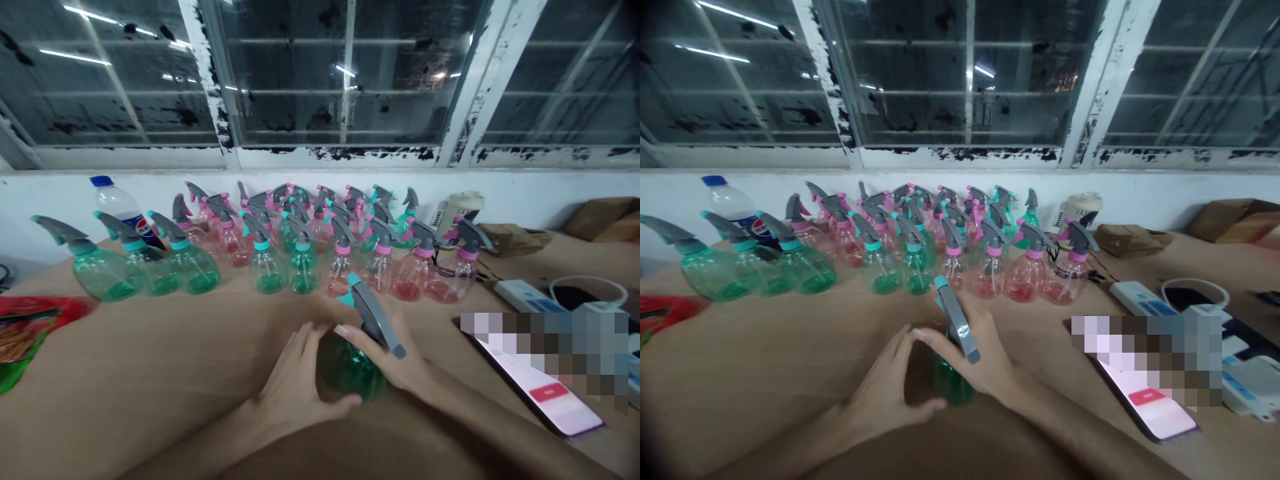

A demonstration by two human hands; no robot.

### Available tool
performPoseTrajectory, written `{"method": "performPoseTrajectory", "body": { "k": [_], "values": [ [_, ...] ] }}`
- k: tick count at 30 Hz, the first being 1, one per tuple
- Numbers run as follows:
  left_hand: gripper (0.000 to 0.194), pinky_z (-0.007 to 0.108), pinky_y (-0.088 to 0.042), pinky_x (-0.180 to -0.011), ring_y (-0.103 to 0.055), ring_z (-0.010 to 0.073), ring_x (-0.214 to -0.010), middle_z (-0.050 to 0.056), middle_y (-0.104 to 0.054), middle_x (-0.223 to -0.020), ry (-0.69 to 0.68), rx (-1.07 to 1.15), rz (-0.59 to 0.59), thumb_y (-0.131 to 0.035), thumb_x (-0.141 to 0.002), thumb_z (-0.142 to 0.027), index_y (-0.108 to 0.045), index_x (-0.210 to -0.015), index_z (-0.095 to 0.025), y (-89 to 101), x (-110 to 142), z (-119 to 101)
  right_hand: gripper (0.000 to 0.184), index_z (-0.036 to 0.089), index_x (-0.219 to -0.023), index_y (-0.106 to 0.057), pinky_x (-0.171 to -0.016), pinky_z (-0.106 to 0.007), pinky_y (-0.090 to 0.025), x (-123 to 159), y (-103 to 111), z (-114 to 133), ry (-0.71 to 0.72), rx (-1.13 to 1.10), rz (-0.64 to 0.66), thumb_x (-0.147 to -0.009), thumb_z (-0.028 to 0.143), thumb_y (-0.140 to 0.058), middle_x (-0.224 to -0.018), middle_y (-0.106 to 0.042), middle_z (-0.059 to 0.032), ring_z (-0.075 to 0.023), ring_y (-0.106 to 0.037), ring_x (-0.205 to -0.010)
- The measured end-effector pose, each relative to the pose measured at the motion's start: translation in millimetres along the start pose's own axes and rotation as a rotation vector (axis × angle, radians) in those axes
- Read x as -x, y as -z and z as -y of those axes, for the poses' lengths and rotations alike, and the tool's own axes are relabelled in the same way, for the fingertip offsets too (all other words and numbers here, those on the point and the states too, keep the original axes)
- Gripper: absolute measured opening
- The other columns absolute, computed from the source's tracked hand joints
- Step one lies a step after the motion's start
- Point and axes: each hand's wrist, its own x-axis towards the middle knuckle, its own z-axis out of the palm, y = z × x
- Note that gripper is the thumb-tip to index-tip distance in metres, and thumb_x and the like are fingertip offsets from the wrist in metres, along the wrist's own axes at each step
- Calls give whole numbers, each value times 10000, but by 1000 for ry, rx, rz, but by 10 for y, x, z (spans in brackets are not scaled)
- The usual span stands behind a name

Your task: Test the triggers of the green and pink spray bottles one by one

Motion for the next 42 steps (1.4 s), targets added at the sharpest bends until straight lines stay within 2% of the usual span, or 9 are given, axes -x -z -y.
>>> {"method": "performPoseTrajectory", "body": {
  "k": [9, 16, 19, 22, 24, 26, 28, 33, 42],
  "values": [
    [624, 500, -430, -856, -513, 324, -1058, 142, -532, -1139, 96, -94, -58, -659, -707, -441, -407, -1214, -180, 128, 175, -109, 354, 214, -986, -478, -763, -344, -445, -73, -298, 109, 33, -187, 67, -719, 350, -664, -960, -562, -25, -182, -544, -867],
    [496, 493, -430, -874, -529, 301, -1040, 84, -560, -1110, 133, -217, -98, -624, -750, -403, -422, -1167, -226, 511, 412, 113, 893, 161, -1287, -342, -976, -411, -373, -193, -525, 186, 25, -44, 301, -565, 467, -768, -1301, -453, -122, -255, -436, -1181],
    [485, 438, -446, -868, -531, 271, -1035, 73, -542, -1117, 182, -218, -175, -606, -776, -418, -412, -1178, -228, 715, 438, 359, 957, 179, -1334, -298, -1024, -424, -336, -218, -520, 180, -25, 11, 376, -561, 508, -756, -1372, -410, -119, -259, -388, -1248],
    [474, 402, -437, -893, -510, 258, -1076, 74, -498, -1155, 247, -247, -259, -590, -789, -440, -435, -1179, -219, 886, 431, 708, 776, 200, -1277, -379, -940, -376, -434, -324, -550, 103, -87, -16, 369, -641, 504, -703, -1258, -525, -92, -222, -522, -1113],
    [473, 372, -481, -805, -561, 241, -972, 65, -502, -1098, 304, -244, -335, -573, -778, -486, -465, -1150, -215, 985, 407, 937, 619, 194, -1209, -441, -716, -314, -534, -446, -629, 19, -198, -40, 350, -712, 507, -635, -1076, -620, -69, -174, -640, -817],
    [528, 349, -504, -719, -586, 232, -896, 64, -497, -1083, 389, -241, -378, -577, -744, -522, -466, -1161, -218, 1073, 367, 1115, 569, 168, -1222, -429, -461, -276, -505, -590, -753, -67, -251, -32, 365, -784, 511, -543, -904, -661, -51, -124, -609, -498],
    [569, 336, -507, -691, -587, 240, -897, 73, -512, -1046, 450, -236, -412, -597, -718, -510, -460, -1176, -202, 1144, 315, 1227, 566, 150, -1244, -422, -400, -260, -467, -735, -895, -134, -267, -8, 353, -799, 483, -530, -884, -671, -58, -91, -554, -382],
    [657, 349, -514, -692, -590, 253, -943, 92, -573, -1029, 476, -223, -512, -636, -708, -422, -347, -1250, -187, 1207, 190, 1343, 672, 76, -1334, -316, -391, -243, -447, -1040, -1159, -195, -299, 46, 305, -814, 450, -520, -745, -697, -64, -105, -554, -373],
    [471, 365, -479, -804, -589, 255, -961, 97, -544, -1083, 443, -441, -472, -635, -754, -450, -496, -1125, -193, 1276, 28, 1455, 728, 19, -1283, -379, -491, -272, -450, -1409, -1262, -153, -290, 208, 227, -805, 555, -497, -573, -653, -40, -160, -595, -474]
  ]
}}
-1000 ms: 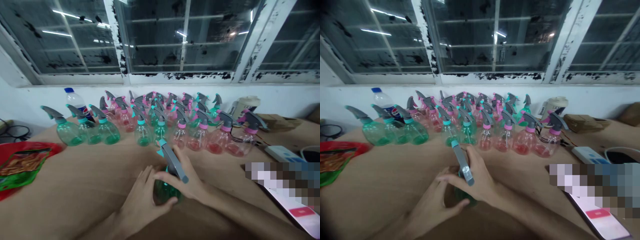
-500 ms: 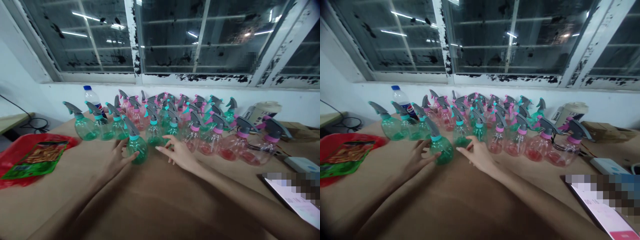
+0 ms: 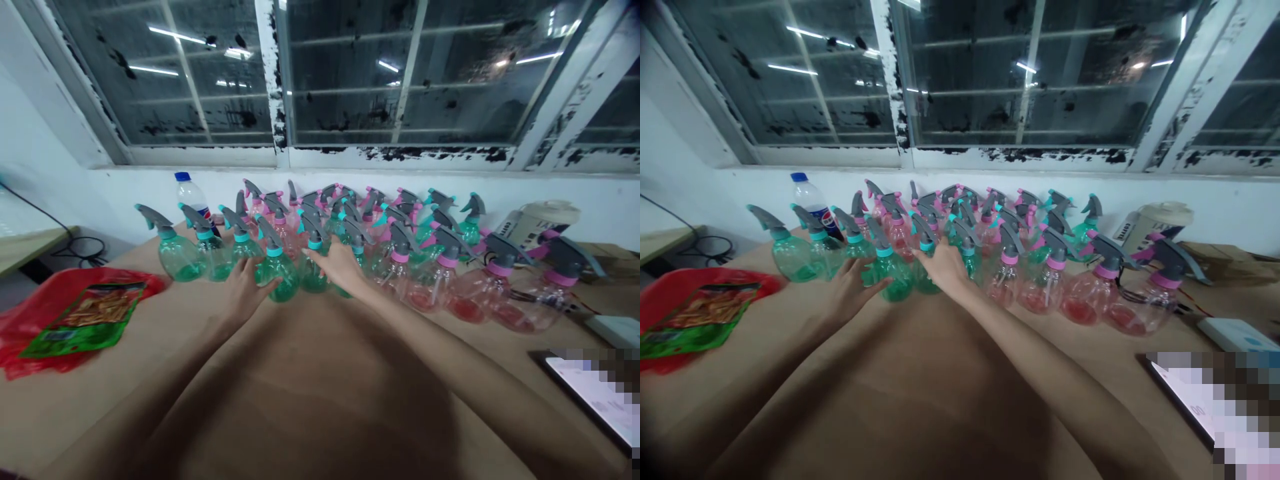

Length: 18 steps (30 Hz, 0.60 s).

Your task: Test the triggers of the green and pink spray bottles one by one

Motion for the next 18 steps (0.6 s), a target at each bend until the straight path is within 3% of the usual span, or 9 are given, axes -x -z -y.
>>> {"method": "performPoseTrajectory", "body": {
  "k": [6, 11, 18],
  "values": [
    [530, 373, -450, -825, -562, 286, -992, 112, -513, -1083, -6, -160, -19, -617, -770, -501, -508, -1185, -189, 13, -78, 10, 461, 127, -1066, -560, -577, -297, -482, -58, -115, -57, -18, 140, 0, -853, 524, -464, -682, -647, -13, -130, -605, -552],
    [556, 352, -466, -705, -597, 278, -888, 97, -548, -1013, 41, -223, 13, -546, -795, -568, -473, -1229, -228, -1, -112, 0, 605, 58, -1167, -510, -624, -342, -446, 35, -134, -28, 3, 269, -60, -809, 546, -493, -754, -673, -140, -274, -640, -767],
    [593, 298, -440, -615, -628, 253, -766, 55, -625, -869, 102, -244, 84, -449, -822, -622, -401, -1263, -228, -42, -162, -40, 701, 64, -1226, -486, -518, -347, -402, 331, -30, 17, 56, 364, -38, -791, 613, -442, -671, -663, -132, -285, -622, -643]
  ]
}}
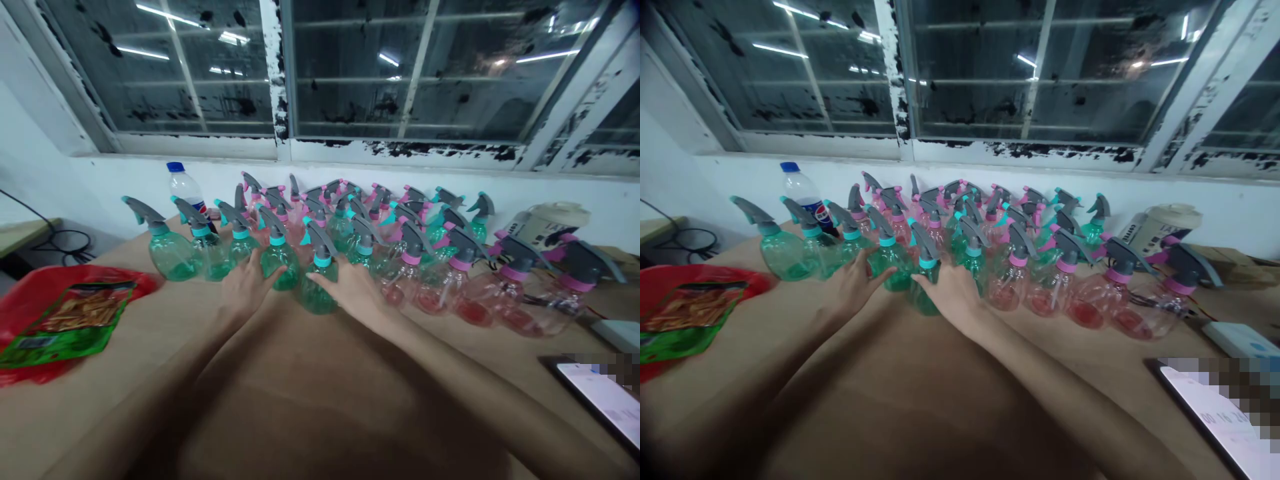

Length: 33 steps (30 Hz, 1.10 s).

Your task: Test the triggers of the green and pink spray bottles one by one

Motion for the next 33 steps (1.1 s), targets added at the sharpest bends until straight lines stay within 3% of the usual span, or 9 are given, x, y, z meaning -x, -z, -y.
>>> {"method": "performPoseTrajectory", "body": {
  "k": [11, 17, 20, 25, 29, 33],
  "values": [
    [612, 359, -450, -657, -637, 289, -781, 48, -641, -771, 2, -14, 54, -362, -865, -617, -357, -1286, -173, 34, -42, -74, 639, 144, -1037, -624, -362, -297, -212, 538, 352, -44, 53, 106, 67, -774, 680, -400, -393, -492, -5, -184, -418, -321],
    [607, 375, -450, -639, -640, 329, -784, 78, -661, -769, 39, 2, 52, -457, -828, -599, -382, -1263, -183, 9, -93, -75, 538, 191, -854, -665, -389, -295, -231, 552, 465, -131, 71, 121, 86, -771, 667, -426, -387, -464, 0, -182, -440, -354],
    [636, 377, -444, -616, -635, 341, -771, 77, -651, -742, 48, 47, 39, -477, -809, -607, -378, -1268, -177, 52, -69, -74, 562, 176, -899, -656, -402, -302, -257, 531, 473, -169, 96, 130, 91, -775, 670, -418, -414, -499, -8, -186, -465, -369],
    [537, 348, -448, -627, -629, 272, -727, 38, -619, -738, -15, 196, 11, -401, -871, -553, -378, -1258, -181, 200, 193, -154, 748, 100, -1082, -586, -413, -318, -289, 567, 443, -130, 102, 169, 54, -729, 733, -403, -529, -618, -79, -263, -571, -460],
    [433, 302, -482, -630, -622, 200, -720, 29, -633, -890, -145, 359, 100, -365, -898, -519, -460, -1190, -214, 289, 543, -333, 880, 67, -1109, -563, -450, -351, -334, 605, 425, -112, 98, 186, 29, -671, 803, -361, -642, -682, -157, -325, -626, -541],
    [466, 357, -461, -862, -559, 224, -1049, 51, -545, -1216, -259, 522, 198, -437, -872, -515, -414, -1253, -247, 349, 750, -579, 790, 125, -1091, -572, -464, -340, -347, 678, 448, -189, 105, 120, 76, -680, 776, -397, -660, -694, -133, -319, -644, -583]
  ]
}}
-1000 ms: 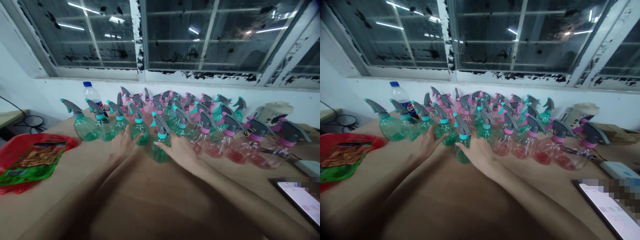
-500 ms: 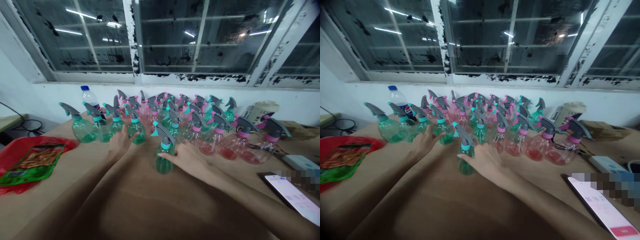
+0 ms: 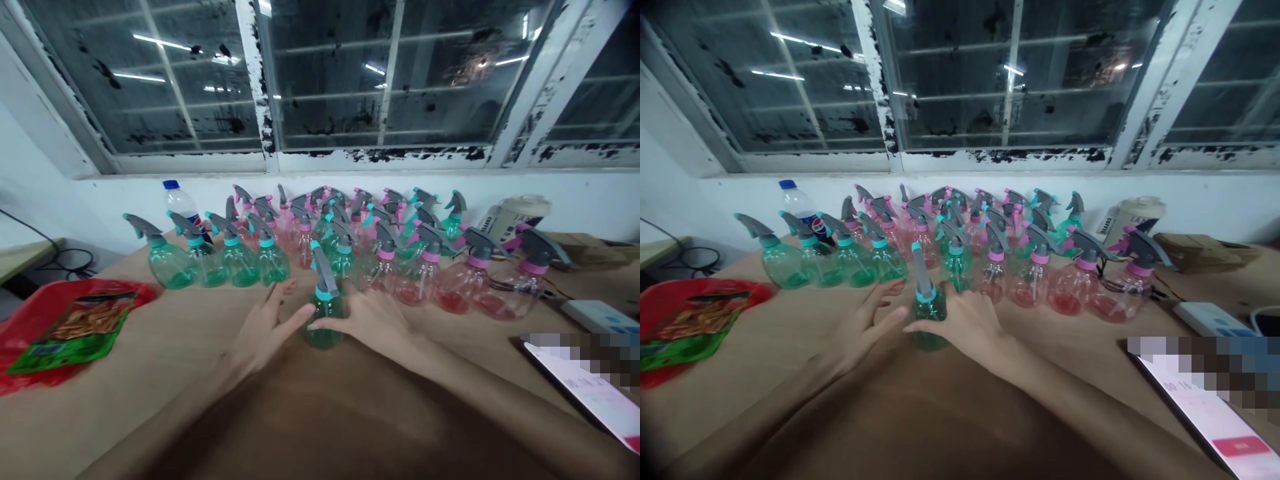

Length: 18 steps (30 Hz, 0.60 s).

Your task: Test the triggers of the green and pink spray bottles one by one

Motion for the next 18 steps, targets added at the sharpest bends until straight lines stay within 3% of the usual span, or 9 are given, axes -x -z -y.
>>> {"method": "performPoseTrajectory", "body": {
  "k": [2, 5, 11, 15, 18],
  "values": [
    [569, 416, -395, -956, -469, 253, -1179, 67, -472, -1314, -24, 82, 58, -530, -824, -511, -358, -1301, -253, -35, -23, -126, 700, 157, -1012, -593, -455, -317, -345, 83, 8, -35, 13, -29, 16, -677, 752, -444, -647, -687, -101, -279, -636, -560],
    [712, 468, -381, -959, -460, 288, -1187, 87, -467, -1319, -33, 145, 93, -623, -761, -496, -297, -1346, -255, -77, -110, -267, 606, 174, -932, -585, -458, -297, -356, 228, 24, -60, 25, -94, 33, -663, 713, -521, -630, -673, -61, -230, -621, -541],
    [676, 468, -430, -889, -558, 277, -1048, 71, -574, -1170, -57, 267, 64, -646, -758, -442, -351, -1334, -248, -186, -226, -341, 469, 180, -840, -568, -473, -314, -374, 371, 36, -117, 19, -133, 103, -720, 633, -548, -634, -679, -37, -224, -624, -550],
    [634, 469, -435, -878, -567, 278, -1025, 70, -589, -1139, -48, 292, 74, -649, -755, -415, -391, -1306, -237, -175, -229, -346, 468, 182, -894, -584, -540, -337, -439, 369, 19, -228, -5, -221, 115, -722, 617, -561, -713, -685, -38, -231, -641, -652],
    [662, 490, -405, -917, -535, 293, -1085, 91, -557, -1207, -54, 307, 136, -642, -763, -408, -355, -1334, -236, -131, -181, -288, 561, 201, -1044, -567, -675, -389, -477, 356, 50, -340, -23, -291, 67, -701, 645, -557, -899, -679, -60, -259, -633, -820]
  ]
}}
